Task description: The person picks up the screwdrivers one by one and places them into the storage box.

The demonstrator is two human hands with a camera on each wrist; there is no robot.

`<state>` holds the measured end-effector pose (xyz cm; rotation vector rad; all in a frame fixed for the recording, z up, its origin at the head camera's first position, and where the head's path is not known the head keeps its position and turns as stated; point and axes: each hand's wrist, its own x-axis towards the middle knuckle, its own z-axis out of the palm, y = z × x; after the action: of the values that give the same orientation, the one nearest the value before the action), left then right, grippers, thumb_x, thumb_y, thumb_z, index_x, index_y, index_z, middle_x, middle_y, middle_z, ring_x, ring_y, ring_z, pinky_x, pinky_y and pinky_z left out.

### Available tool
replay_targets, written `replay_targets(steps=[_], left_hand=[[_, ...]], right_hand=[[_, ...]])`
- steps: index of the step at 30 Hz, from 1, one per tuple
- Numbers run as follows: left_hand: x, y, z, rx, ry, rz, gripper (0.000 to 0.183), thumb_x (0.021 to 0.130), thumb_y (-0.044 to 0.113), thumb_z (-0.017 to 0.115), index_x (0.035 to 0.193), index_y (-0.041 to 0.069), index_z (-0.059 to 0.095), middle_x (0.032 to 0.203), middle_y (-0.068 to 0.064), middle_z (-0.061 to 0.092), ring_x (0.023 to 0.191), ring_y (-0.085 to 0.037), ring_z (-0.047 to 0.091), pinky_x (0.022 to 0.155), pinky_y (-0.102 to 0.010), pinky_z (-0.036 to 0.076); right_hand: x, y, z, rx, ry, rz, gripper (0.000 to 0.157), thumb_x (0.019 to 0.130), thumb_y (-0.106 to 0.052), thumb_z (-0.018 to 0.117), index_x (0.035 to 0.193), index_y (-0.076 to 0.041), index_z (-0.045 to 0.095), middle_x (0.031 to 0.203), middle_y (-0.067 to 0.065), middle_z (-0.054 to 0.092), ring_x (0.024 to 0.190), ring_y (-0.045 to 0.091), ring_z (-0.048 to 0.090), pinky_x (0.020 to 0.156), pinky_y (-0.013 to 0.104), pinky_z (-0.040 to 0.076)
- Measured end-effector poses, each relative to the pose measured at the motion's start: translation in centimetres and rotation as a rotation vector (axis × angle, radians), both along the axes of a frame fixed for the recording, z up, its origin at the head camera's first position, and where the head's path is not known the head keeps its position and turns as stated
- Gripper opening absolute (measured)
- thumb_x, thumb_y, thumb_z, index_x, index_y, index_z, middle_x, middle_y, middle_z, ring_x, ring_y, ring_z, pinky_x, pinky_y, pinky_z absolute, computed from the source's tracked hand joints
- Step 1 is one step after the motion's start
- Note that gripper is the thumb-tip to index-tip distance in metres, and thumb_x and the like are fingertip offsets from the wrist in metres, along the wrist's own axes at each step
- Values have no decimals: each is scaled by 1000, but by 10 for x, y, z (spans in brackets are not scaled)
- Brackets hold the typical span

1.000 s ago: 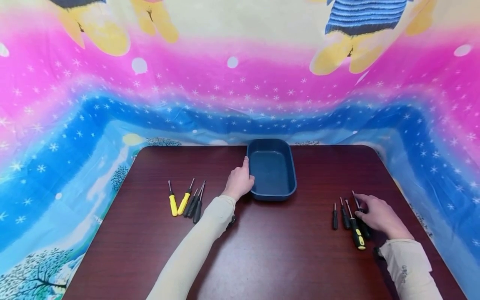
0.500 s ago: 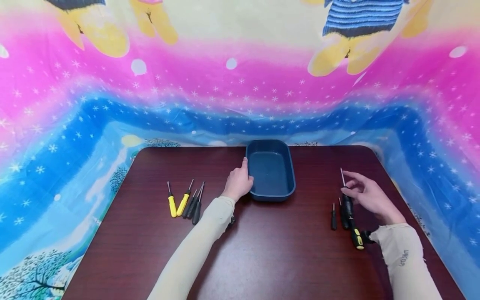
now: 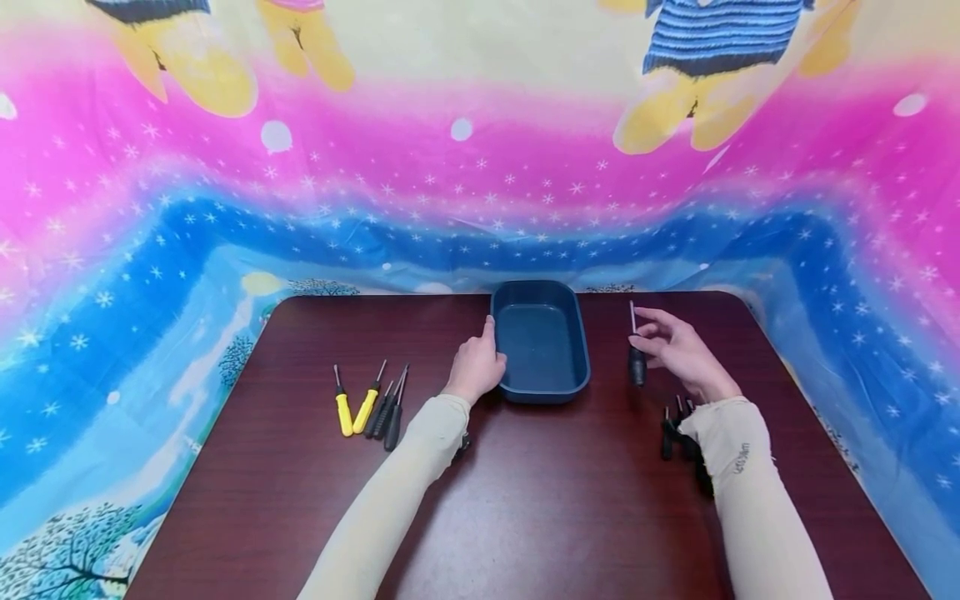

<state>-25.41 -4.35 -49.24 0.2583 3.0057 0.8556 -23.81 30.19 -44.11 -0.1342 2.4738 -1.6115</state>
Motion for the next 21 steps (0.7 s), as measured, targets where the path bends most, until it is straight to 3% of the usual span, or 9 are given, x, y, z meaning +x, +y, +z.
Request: replay_targets(steps=[6, 11, 21], left_hand=[[0, 1, -2, 16, 5, 8, 74, 99, 15, 61, 164, 4, 26, 54, -4, 53, 46, -21, 51, 47, -32, 41], [0, 0, 0, 5, -1, 11, 74, 100, 15, 61, 164, 4, 26, 54, -4, 53, 46, -21, 51, 47, -32, 40], [0, 1, 0, 4, 11, 12, 74, 99, 14, 61, 164, 3, 26, 54, -4, 52, 45, -21, 49, 46, -32, 38]], right_hand=[[-18, -30, 4, -48, -35, 4, 66, 104, -23, 64, 163, -15, 34, 118, 11, 54, 95, 9, 66, 82, 31, 61], [-33, -55, 9, -80, -60, 32, 65, 104, -18, 63, 162, -13, 35, 120, 13, 55, 96, 12, 67, 82, 34, 62], [-57, -93, 12, -60, -91, 67, 64, 105, -18, 62, 163, -13, 33, 127, 17, 53, 104, 21, 66, 89, 41, 61]])
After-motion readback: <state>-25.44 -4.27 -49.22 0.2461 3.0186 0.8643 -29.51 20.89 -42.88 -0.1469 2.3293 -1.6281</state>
